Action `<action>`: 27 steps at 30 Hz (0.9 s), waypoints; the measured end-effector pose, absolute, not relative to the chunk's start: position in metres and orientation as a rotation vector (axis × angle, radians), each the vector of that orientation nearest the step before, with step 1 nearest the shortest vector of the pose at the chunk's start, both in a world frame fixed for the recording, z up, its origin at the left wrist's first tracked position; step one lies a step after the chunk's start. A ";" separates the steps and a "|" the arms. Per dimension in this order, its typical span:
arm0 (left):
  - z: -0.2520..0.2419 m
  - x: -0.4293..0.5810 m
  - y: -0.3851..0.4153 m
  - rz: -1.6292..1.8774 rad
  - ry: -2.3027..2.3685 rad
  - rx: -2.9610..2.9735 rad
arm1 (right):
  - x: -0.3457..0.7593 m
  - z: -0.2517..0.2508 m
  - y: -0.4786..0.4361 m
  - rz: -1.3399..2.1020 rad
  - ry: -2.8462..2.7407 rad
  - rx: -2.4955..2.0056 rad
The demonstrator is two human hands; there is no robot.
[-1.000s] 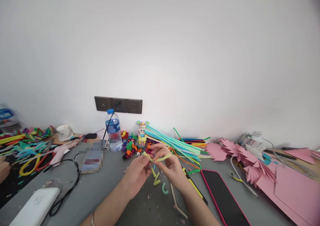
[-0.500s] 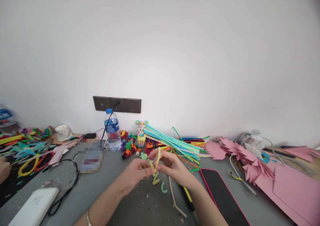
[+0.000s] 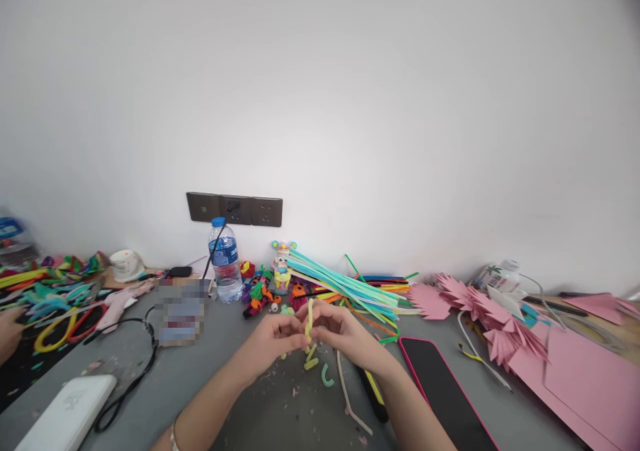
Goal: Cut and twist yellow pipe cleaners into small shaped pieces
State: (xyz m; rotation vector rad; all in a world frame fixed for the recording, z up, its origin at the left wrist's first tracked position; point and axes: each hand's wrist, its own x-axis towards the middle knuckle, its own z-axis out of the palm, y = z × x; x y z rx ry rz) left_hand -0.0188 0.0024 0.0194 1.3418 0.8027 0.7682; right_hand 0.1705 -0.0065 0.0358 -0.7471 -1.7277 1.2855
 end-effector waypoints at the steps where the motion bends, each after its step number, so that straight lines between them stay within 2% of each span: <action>1: 0.017 -0.019 0.004 0.786 0.804 1.338 | 0.169 0.033 -0.005 1.258 -1.707 -0.771; 6: 0.014 -0.018 0.007 0.840 0.832 1.291 | 0.162 0.023 0.002 1.207 -1.649 -0.801; 16: 0.010 -0.018 0.006 0.782 0.760 1.187 | 0.158 0.019 -0.001 1.379 -1.499 -0.755; 27: 0.011 -0.017 0.009 0.943 0.855 1.341 | 0.163 0.014 0.007 1.224 -1.515 -0.926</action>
